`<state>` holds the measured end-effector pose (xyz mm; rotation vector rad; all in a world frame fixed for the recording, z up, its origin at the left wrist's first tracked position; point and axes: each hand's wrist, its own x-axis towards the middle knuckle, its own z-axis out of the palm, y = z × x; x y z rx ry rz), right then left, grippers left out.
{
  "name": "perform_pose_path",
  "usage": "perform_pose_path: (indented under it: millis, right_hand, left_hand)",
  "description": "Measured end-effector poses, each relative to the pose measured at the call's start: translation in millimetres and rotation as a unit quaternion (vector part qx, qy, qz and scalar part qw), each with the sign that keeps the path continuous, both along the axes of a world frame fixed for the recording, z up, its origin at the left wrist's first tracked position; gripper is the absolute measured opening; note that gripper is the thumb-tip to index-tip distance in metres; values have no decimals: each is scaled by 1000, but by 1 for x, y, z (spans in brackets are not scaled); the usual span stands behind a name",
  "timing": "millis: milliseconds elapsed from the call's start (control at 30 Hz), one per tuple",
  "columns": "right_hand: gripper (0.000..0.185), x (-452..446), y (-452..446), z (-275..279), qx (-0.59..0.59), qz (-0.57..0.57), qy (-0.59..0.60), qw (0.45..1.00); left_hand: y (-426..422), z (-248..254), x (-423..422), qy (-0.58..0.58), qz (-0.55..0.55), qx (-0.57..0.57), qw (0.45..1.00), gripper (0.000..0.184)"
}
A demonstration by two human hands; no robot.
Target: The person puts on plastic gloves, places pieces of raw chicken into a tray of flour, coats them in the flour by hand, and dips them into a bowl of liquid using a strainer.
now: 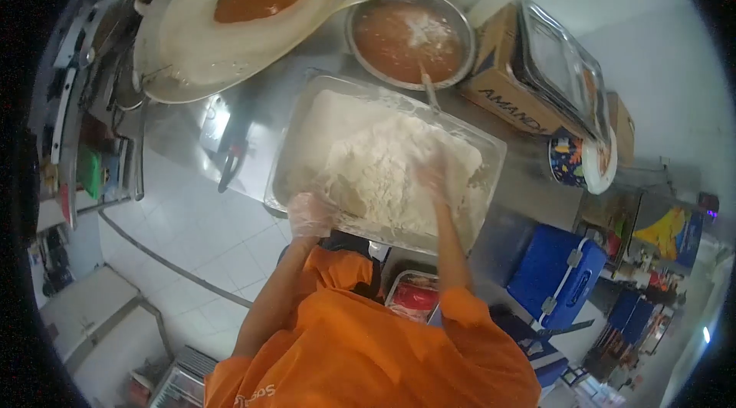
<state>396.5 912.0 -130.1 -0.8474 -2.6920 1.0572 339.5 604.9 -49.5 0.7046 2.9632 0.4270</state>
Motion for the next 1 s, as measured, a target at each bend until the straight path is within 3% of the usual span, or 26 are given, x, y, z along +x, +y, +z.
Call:
perform_pose_path:
  millis: [33,100,167,267,300,467,500,633,733,833,900,1000]
  right_hand:
    - [69,-22,-22,-9,13,-16,-9,1000]
    - [72,-43,-63,-36,101,7,92,991]
    - [71,-44,-92,-30,217,67,34,973]
    - [66,-23,-100,-8,14,187,-165,968]
    - [63,-9,-96,-3,-2,198,-170,965]
    - [50,44,-30,-72,117,124,-57,984]
    - [49,35,-23,-68,98,113,-75,986]
    - [46,-5,-69,-22,44,68,-217,973]
    - [44,12,-100,-41,100,245,-107,958]
    - [44,47,-99,8,77,243,-172,951]
    - [43,98,-72,-51,65,160,-83,981]
    - [35,88,-85,-49,-102,58,-187,975]
  left_hand:
    - [5,9,-2,-47,14,-7,999,30]
    - [12,36,-12,-137,46,-29,989,35]
    - [3,10,-5,-139,49,-53,988,37]
    - [5,0,-9,-53,24,-43,997,35]
    - [5,1,-7,-15,14,-33,999,35]
    - [3,-2,-3,33,21,19,999,36]
    - [4,-1,-3,53,18,37,998,36]
    - [12,28,-9,-70,20,9,997,33]
    - [9,29,-8,-115,6,10,993,30]
    - [10,26,-21,-167,-23,-3,986,29]
    - [9,14,-24,-217,-34,-10,976,28]
    - [22,-11,-38,-295,-198,-62,933,30]
